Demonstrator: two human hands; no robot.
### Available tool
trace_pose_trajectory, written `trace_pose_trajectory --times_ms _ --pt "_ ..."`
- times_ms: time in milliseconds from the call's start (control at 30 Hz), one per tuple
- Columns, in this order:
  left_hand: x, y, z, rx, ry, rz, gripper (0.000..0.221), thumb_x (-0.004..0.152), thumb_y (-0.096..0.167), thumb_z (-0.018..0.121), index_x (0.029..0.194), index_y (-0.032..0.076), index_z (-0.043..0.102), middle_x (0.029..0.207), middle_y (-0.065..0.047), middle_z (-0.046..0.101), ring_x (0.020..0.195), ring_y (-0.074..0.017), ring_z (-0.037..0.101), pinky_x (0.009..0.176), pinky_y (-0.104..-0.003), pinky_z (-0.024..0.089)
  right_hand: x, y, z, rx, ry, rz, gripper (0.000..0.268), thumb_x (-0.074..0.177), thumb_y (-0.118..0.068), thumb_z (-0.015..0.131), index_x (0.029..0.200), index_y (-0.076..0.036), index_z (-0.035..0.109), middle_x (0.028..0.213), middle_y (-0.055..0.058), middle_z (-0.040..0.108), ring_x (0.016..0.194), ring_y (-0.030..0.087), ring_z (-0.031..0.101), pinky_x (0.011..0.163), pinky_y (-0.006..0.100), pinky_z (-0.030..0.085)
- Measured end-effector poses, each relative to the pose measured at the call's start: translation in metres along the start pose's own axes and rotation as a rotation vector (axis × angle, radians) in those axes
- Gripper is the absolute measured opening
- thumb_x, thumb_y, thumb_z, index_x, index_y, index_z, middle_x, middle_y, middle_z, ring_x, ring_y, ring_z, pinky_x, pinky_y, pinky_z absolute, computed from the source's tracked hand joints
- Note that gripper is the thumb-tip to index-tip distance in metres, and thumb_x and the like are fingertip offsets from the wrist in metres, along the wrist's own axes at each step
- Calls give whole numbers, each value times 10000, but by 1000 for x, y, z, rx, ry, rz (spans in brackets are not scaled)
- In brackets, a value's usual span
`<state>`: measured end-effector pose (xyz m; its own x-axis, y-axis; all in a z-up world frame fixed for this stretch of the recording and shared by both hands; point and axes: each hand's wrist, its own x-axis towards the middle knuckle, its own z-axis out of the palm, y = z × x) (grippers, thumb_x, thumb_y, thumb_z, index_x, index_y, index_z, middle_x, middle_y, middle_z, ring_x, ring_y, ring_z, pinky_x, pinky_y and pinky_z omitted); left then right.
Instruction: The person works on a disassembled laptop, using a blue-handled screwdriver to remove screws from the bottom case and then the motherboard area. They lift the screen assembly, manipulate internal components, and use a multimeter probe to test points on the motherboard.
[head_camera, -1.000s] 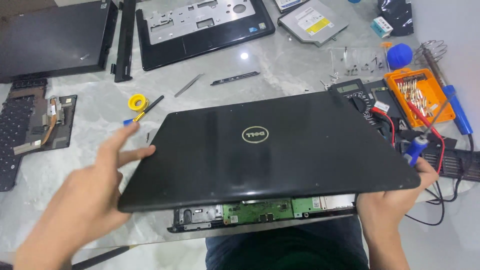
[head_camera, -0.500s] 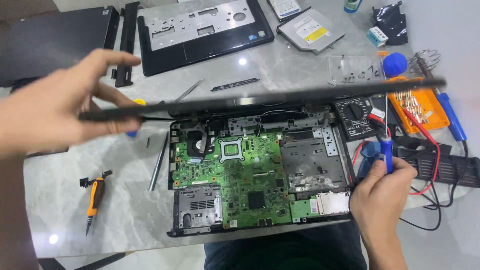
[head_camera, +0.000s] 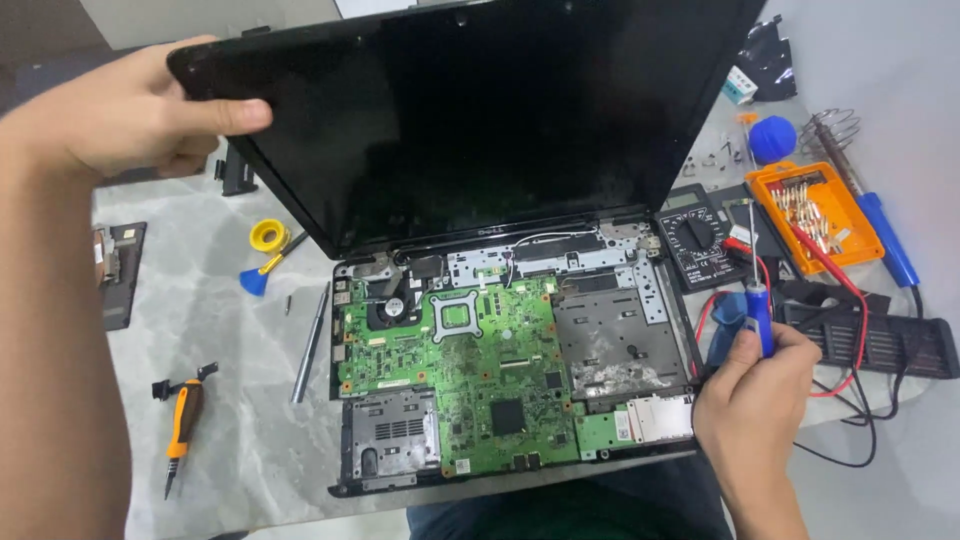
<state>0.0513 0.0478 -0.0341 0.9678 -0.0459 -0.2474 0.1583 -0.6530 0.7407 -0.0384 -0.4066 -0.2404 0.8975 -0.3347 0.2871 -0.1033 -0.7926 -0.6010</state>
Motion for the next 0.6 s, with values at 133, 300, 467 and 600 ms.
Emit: trace_pose_trajectory --times_ms 133,300,467,600 --pt "17 -14 1 147 70 6 592 969 316 593 562 83 232 486 -64 185 427 -179 172 400 -341 178 2 -2 1 13 -6 42 352 1030 -176 411 1202 131 423 1115 302 488 1023 464 481 855 506 364" --pt "27 -3 17 26 138 -126 248 1001 354 479 1066 120 432 570 11 148 487 -112 157 428 -282 135 2 -5 0 16 -18 107 351 1018 -188 417 1192 116 436 1119 285 513 1009 456 501 812 522 387" --pt "58 -30 25 207 186 -114 469 1076 456 416 787 100 314 565 -39 319 501 -168 291 491 -337 262 3 -1 3 11 3 89 364 1016 -198 420 1202 114 440 1117 290 510 1007 458 496 831 517 377" --pt "65 -30 35 204 242 -233 534 1045 550 404 963 24 435 690 -118 441 625 -243 421 623 -389 356 2 -7 0 19 -16 130 354 1013 -211 414 1202 88 443 1125 268 513 1011 443 499 817 525 388"
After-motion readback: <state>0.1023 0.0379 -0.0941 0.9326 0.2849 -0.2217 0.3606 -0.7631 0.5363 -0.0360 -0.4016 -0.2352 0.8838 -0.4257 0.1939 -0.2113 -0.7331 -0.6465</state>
